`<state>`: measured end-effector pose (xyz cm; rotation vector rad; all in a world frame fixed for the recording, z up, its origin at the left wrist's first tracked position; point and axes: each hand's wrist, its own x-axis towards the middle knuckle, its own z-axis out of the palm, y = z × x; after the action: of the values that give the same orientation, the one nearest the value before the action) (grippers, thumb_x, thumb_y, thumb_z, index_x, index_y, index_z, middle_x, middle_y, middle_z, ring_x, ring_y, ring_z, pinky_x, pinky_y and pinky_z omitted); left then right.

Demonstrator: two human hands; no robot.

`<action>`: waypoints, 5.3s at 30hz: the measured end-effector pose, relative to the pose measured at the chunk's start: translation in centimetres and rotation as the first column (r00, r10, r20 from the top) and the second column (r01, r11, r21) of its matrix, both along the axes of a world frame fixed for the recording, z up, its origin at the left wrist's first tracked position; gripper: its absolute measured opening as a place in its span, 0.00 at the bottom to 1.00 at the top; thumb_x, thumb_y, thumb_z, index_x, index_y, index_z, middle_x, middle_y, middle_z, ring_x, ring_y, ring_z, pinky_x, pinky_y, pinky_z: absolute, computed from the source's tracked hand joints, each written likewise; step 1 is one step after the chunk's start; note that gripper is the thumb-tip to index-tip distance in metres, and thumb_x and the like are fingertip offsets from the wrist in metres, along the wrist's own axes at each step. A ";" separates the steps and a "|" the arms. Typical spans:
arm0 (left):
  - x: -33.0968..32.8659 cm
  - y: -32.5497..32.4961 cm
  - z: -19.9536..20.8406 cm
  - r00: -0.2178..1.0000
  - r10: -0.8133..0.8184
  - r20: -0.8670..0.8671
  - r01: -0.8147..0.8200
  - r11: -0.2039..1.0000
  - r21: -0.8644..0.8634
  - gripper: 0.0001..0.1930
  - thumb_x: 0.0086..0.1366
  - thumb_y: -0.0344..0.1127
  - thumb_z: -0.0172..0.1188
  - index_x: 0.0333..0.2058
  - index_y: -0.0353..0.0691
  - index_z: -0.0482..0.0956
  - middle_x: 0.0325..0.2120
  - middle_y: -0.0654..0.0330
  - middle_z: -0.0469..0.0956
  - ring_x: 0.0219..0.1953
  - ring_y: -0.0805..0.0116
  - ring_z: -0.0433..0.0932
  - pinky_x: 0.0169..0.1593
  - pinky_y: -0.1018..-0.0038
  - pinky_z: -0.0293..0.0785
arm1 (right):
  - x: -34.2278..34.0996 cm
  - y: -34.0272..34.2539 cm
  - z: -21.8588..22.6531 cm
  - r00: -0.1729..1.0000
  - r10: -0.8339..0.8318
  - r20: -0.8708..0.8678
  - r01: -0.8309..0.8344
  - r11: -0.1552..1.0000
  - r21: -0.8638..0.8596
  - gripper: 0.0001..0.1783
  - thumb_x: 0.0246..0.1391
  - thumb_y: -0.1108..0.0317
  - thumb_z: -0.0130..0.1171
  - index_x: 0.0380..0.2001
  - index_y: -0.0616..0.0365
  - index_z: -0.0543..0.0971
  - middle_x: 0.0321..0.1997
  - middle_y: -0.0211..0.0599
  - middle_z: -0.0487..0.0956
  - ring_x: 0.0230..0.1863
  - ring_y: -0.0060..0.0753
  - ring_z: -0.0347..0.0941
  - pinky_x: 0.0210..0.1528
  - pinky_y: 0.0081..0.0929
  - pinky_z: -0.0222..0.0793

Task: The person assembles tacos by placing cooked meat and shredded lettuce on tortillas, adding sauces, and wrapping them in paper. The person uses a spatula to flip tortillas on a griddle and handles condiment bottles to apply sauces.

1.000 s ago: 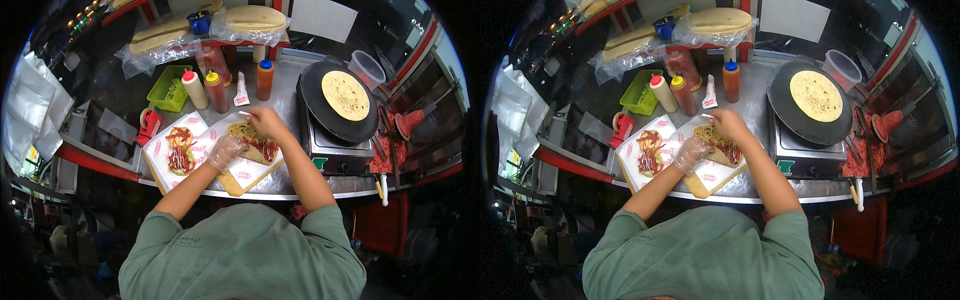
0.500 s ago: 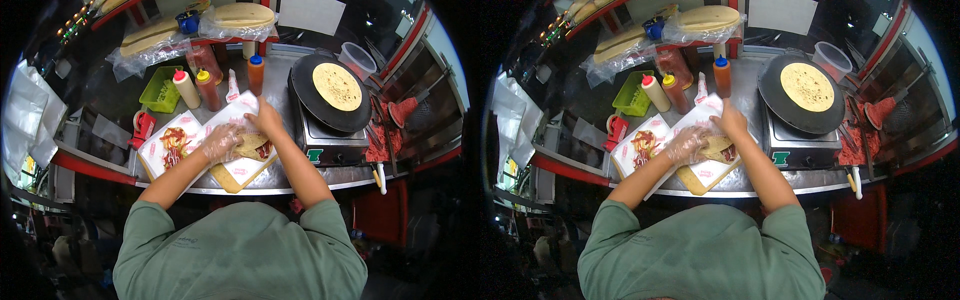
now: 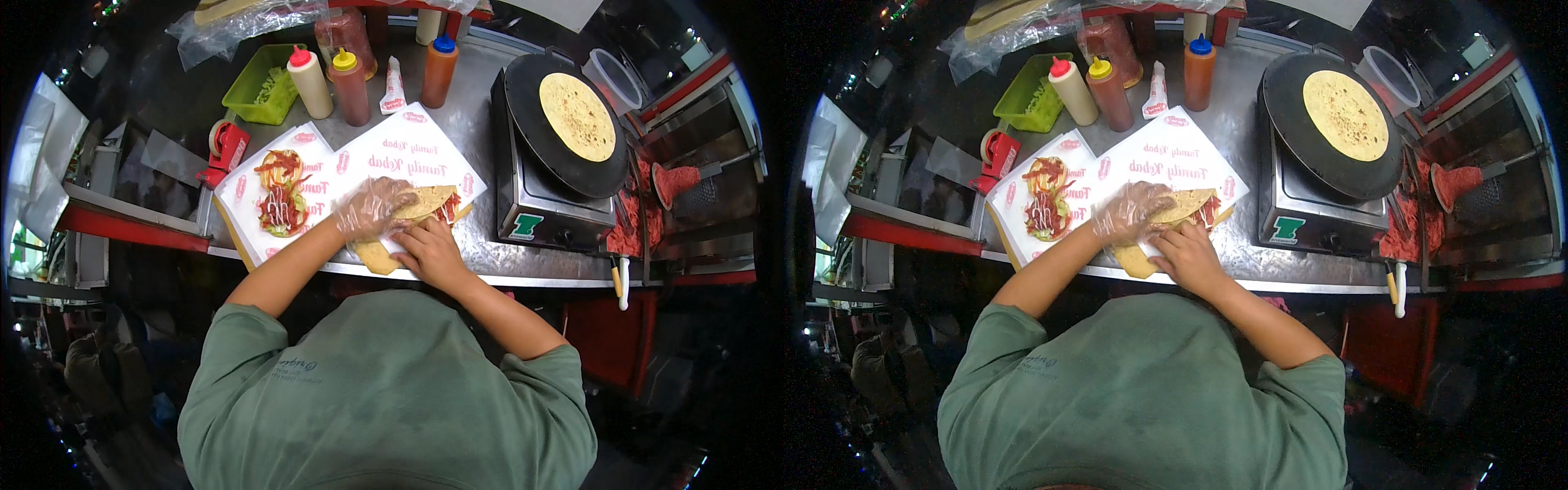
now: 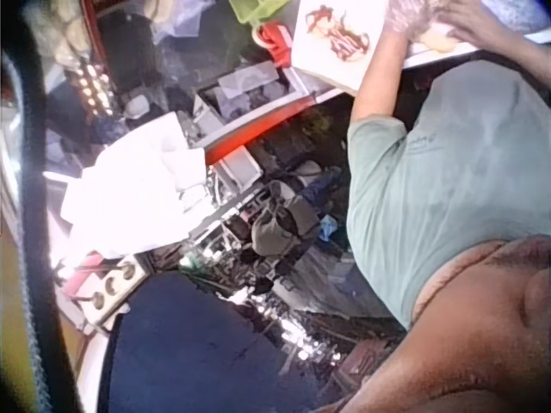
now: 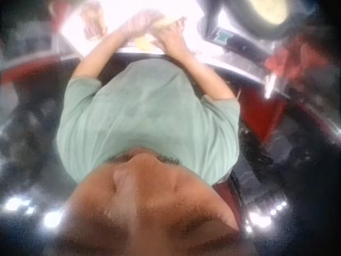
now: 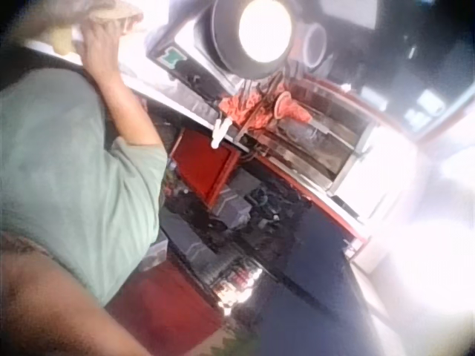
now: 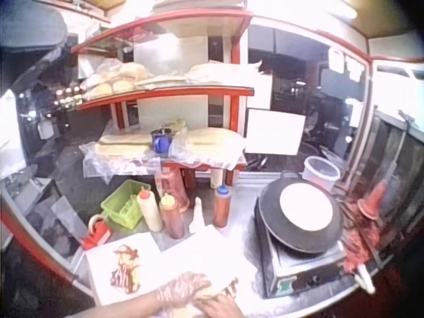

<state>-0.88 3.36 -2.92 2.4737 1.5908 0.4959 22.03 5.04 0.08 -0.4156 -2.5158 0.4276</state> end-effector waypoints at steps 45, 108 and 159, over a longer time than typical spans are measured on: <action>-0.8 0.8 -0.2 0.983 0.185 0.019 -0.186 0.974 0.129 0.21 0.71 0.48 0.59 0.55 0.43 0.80 0.50 0.48 0.80 0.55 0.46 0.78 0.61 0.53 0.72 | -6.4 13.9 3.7 0.756 0.184 0.628 0.083 0.925 -0.371 0.22 0.53 0.66 0.70 0.52 0.59 0.85 0.49 0.52 0.87 0.50 0.53 0.85 0.51 0.47 0.80; -1.6 0.1 1.0 0.864 0.501 0.056 -0.480 0.851 -0.214 0.32 0.66 0.49 0.67 0.65 0.40 0.75 0.51 0.41 0.83 0.54 0.43 0.81 0.60 0.53 0.76 | 0.4 9.4 10.4 0.937 -0.188 -0.295 0.280 0.907 0.314 0.10 0.52 0.73 0.63 0.39 0.56 0.85 0.47 0.36 0.85 0.57 0.43 0.79 0.64 0.50 0.66; 0.0 -4.4 -5.9 0.931 0.326 0.162 -0.356 0.908 0.221 0.20 0.75 0.38 0.56 0.63 0.45 0.79 0.67 0.58 0.76 0.66 0.61 0.77 0.66 0.65 0.76 | 24.6 16.1 12.6 0.593 -0.744 -0.309 0.653 0.669 -0.357 0.16 0.68 0.69 0.62 0.56 0.62 0.83 0.50 0.38 0.84 0.49 0.33 0.79 0.54 0.31 0.73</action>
<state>-0.93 -1.05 -8.86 2.2708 2.0307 0.9301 46.63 21.18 12.66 -1.2086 -1.6760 0.3968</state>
